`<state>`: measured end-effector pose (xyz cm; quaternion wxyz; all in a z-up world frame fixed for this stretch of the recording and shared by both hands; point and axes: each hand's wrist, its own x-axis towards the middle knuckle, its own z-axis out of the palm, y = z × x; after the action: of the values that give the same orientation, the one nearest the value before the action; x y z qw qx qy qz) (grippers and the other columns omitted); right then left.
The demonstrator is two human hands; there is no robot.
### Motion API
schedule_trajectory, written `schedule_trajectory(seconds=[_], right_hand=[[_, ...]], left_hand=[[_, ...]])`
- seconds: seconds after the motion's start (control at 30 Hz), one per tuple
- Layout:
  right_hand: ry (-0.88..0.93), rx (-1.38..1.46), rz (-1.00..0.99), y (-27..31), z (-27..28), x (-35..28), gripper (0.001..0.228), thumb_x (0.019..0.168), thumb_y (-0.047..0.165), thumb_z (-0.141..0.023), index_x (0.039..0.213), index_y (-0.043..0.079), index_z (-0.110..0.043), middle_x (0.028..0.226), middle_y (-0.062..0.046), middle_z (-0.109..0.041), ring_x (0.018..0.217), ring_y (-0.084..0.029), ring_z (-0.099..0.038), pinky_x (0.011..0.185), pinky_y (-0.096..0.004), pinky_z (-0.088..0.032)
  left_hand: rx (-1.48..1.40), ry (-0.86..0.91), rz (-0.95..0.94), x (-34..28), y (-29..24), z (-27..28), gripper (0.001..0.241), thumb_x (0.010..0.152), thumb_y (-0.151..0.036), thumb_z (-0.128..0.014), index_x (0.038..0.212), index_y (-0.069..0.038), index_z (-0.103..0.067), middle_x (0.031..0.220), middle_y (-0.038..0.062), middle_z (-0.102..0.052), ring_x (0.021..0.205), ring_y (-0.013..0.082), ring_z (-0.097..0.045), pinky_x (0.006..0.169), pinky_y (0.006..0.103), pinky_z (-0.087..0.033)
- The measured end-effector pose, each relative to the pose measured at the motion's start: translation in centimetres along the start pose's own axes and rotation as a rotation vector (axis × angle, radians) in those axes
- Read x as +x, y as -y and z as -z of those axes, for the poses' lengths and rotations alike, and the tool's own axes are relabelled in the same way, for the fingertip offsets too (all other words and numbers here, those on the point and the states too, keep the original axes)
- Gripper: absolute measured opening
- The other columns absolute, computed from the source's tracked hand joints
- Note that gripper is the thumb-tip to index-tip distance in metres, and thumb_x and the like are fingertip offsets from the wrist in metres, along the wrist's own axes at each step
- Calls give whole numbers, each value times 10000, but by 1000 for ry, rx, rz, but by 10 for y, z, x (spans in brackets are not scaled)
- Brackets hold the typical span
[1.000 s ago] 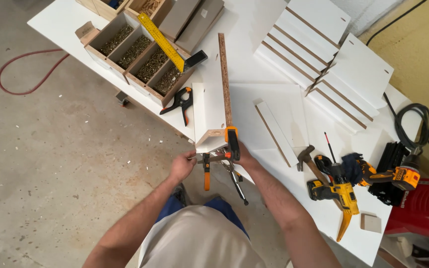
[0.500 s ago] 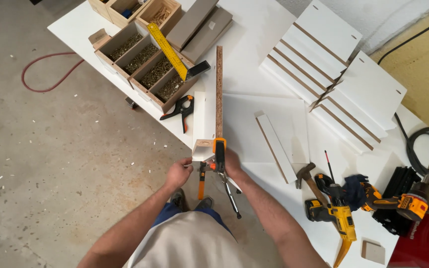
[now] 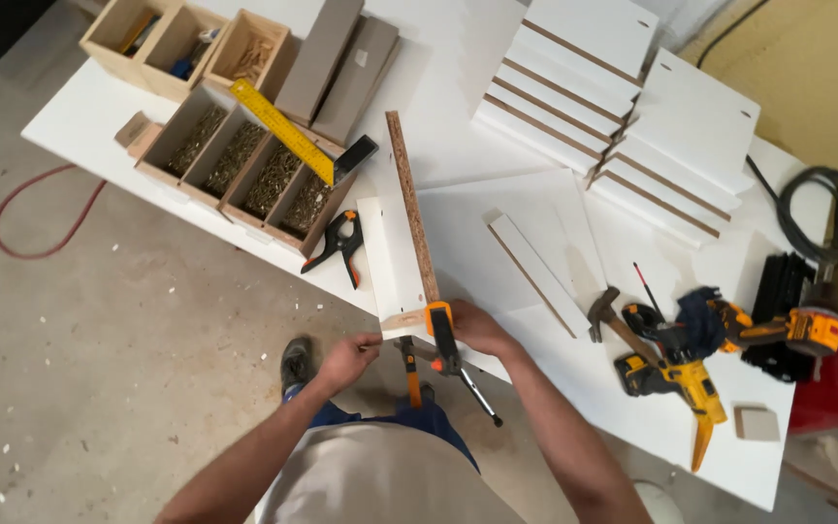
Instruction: Assembling wooden panels into a structure using clamps and a power drill
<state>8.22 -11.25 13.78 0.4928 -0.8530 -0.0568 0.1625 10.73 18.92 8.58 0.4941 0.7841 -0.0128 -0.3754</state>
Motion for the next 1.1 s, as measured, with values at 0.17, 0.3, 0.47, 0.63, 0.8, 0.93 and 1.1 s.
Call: schedule_trajectory(seconds=[0.17, 0.3, 0.47, 0.63, 0.8, 0.93, 1.1], right_hand=[[-489, -92, -622, -48, -19, -16, 370, 950, 466, -658, 1265, 292, -747, 1176, -10, -768, 1141, -241, -697, 996, -381, -532], [-1087, 316, -744, 28, -63, -58, 249, 924, 353, -800, 1139, 227, -799, 930, 1, -778, 950, -113, -722, 876, -291, -552], [-1518, 482, -568, 121, -128, -73, 147, 977, 150, -752, 858, 65, -730, 638, -104, -682, 626, -137, -609, 631, -230, -467], [-1534, 639, -715, 110, -212, -84, 185, 946, 96, -731, 784, 56, -653, 697, -129, -687, 619, -192, -632, 581, -272, -493], [-1470, 709, -822, 129, -229, -59, 197, 934, 153, -761, 808, 4, -736, 663, -143, -682, 598, -200, -649, 559, -270, -519], [-1497, 547, -791, 100, -182, -64, 276, 998, 197, -687, 774, 42, -726, 624, -105, -642, 625, -182, -599, 616, -323, -500], [-1397, 236, -793, 31, -76, -70, 164, 1005, 301, -704, 996, 157, -781, 803, -42, -764, 768, -171, -728, 735, -348, -548]], left_hand=[[312, 269, -100, 25, 10, 60, 313, 985, -303, -647, 1274, -254, -755, 1258, 101, -755, 1173, 348, -692, 1017, 463, -563], [442, 373, -162, 55, 8, 129, 326, 977, -334, -656, 1267, -225, -756, 1246, 109, -755, 1152, 343, -705, 1003, 469, -563], [614, 197, -419, 104, -27, 190, 256, 944, -392, -679, 1153, -288, -785, 1097, 53, -791, 1060, 313, -729, 918, 453, -613], [753, 60, -655, 140, -99, 216, 212, 991, -312, -670, 1146, -231, -790, 1017, 43, -791, 939, 266, -761, 836, 396, -627], [805, 147, -745, 161, -123, 197, 261, 1055, -288, -601, 1211, -134, -743, 1005, 127, -754, 938, 340, -738, 753, 470, -625], [1108, 247, -852, 160, -96, 163, 335, 958, -368, -645, 1234, -197, -728, 1182, 82, -717, 1103, 313, -686, 870, 467, -592], [1409, 235, -873, 141, -59, 137, 510, 866, -369, -722, 1343, -199, -661, 1563, 101, -482, 1430, 316, -461, 1117, 490, -453]])
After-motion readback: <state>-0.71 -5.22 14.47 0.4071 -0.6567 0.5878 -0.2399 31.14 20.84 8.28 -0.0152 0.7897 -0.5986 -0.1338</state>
